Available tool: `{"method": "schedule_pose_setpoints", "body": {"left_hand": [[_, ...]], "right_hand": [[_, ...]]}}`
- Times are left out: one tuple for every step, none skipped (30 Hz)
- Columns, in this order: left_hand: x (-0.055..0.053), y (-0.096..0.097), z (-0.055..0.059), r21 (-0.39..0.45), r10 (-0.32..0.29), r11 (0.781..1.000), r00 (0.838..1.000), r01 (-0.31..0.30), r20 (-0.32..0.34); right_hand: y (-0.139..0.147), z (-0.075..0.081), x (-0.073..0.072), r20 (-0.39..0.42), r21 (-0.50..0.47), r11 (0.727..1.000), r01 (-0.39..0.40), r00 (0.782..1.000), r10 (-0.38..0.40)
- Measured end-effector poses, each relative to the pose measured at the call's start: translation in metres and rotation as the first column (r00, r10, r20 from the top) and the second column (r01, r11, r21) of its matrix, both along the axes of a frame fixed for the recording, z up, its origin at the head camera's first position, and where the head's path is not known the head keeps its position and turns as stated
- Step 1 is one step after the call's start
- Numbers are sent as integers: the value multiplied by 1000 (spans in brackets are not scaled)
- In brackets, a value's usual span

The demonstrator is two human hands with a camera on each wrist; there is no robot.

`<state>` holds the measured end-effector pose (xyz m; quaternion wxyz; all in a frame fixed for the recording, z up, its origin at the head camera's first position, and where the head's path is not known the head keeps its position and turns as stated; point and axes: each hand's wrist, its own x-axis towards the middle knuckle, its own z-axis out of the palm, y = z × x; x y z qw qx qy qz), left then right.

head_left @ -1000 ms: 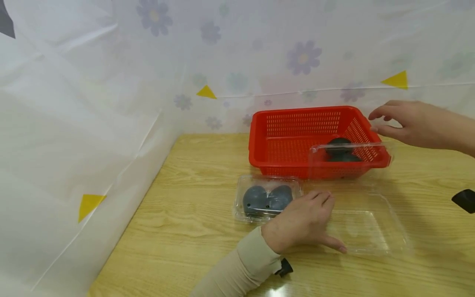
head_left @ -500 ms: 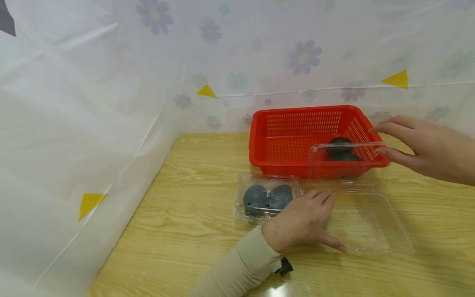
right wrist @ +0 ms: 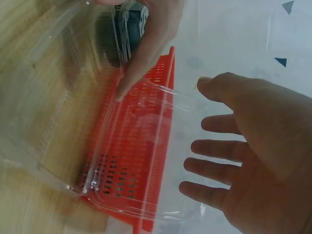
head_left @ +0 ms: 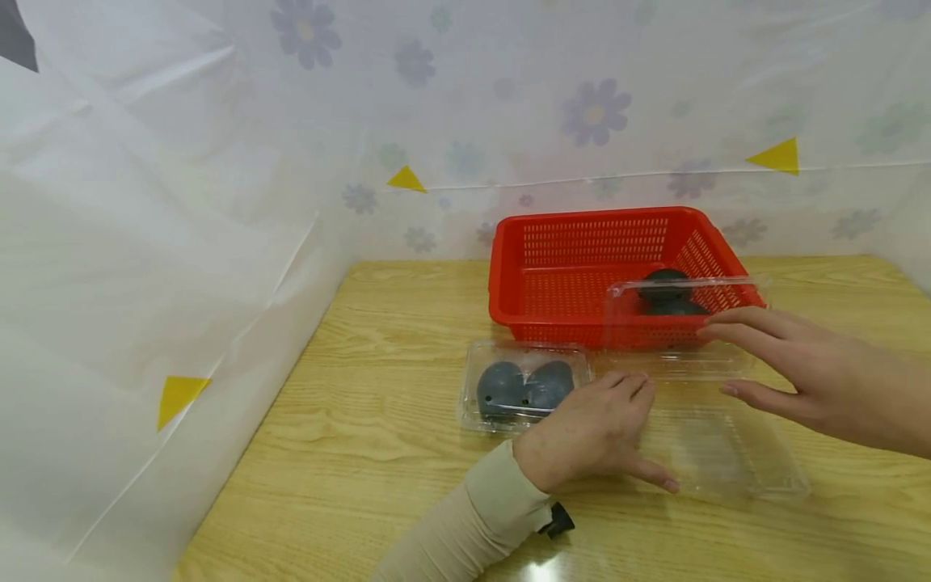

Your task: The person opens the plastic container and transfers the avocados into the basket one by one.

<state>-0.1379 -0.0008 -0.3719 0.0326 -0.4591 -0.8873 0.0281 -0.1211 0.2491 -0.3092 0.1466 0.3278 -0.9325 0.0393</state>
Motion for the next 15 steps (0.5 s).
{"method": "schedule_pose_setpoints", "body": {"left_hand": [[0,0,0,1,0,1000,1000,0,1],[0,0,0,0,-1,1000,1000,1,3],[0,0,0,-2,-1,1000,1000,1,3],[0,0,0,-3,0,1000,1000,0,5],[0,0,0,-3,1,1000,1000,-1,9],[0,0,0,-2,2,1000,1000,-2,9],[0,0,0,0,0,1000,1000,0,6],[1,-1,0,2,-3,1000,1000,3,-1],[1,-1,0,7,-8,1000,1000,8,-12],[1,-1,-1,12,-14,1000,1000,14,-21],[1,-2,-1,18,-20,1000,999,20,-31],[2,-2,-1,22,-25,999,999,25,-40],[2,-3,-1,26,-29,999,998,30,-49],[1,-3,-1,29,-33,999,998,34,-57],[1,-3,-1,31,-37,999,997,39,-62]], "right_hand": [[1,-5,2,23,12,1000,7,1000,-8],[2,-10,4,39,19,1000,7,999,-8],[2,-15,6,62,17,1000,13,998,-14],[2,-20,8,89,11,1000,21,996,-22],[2,-24,9,113,5,1000,27,993,-27],[2,-28,10,135,-2,1000,30,990,-29],[2,-31,11,151,-11,1000,27,988,-25],[2,-34,12,168,-20,1000,22,986,-18],[1,-37,13,183,-26,999,18,983,-13],[1,-39,14,191,-31,999,10,982,-4],[1,-42,14,193,-36,999,1,981,6],[0,-44,15,197,-39,999,-8,980,15],[0,-46,14,195,-37,999,-9,981,16],[0,-48,14,198,-37,999,-12,980,19],[-1,-50,14,203,-39,999,-14,979,22]]}}
